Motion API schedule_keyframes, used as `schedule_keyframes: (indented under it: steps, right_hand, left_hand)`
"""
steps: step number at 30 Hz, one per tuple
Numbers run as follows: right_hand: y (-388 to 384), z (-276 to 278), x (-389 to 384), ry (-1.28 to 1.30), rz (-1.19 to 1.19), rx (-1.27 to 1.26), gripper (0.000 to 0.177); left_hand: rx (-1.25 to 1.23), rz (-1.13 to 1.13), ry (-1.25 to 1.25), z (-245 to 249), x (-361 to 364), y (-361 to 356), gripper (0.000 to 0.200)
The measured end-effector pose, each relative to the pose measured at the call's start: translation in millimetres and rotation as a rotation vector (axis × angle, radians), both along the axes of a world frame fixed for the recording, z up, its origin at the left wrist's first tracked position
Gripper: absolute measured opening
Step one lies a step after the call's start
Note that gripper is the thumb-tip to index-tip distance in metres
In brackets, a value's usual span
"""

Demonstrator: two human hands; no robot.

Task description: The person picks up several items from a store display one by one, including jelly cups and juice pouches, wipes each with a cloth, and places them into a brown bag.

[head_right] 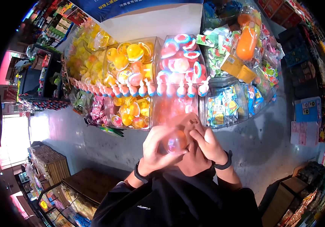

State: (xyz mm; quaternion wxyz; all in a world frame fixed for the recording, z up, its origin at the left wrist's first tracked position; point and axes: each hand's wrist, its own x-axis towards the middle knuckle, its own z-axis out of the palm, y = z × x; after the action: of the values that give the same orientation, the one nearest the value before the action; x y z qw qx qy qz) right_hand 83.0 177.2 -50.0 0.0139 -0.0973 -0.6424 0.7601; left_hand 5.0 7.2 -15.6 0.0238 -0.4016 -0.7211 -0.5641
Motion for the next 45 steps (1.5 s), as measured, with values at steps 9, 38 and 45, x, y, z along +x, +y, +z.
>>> schedule_keyframes:
  steps: [9,38,45]
  right_hand:
    - [32,-37,12,0.020,-0.390,-0.239,0.031]
    - [43,-34,83,0.338,-0.390,-1.147,0.060]
    - [46,-31,71,0.354,-0.349,-1.167,0.061]
  left_hand:
    - [-0.437,0.250,-0.230,-53,-34,-15,0.039]
    - [-0.973,-0.122,-0.323,-462,-38,39,0.031]
    - [-1.192,-0.158,0.001,-406,-45,29,0.027]
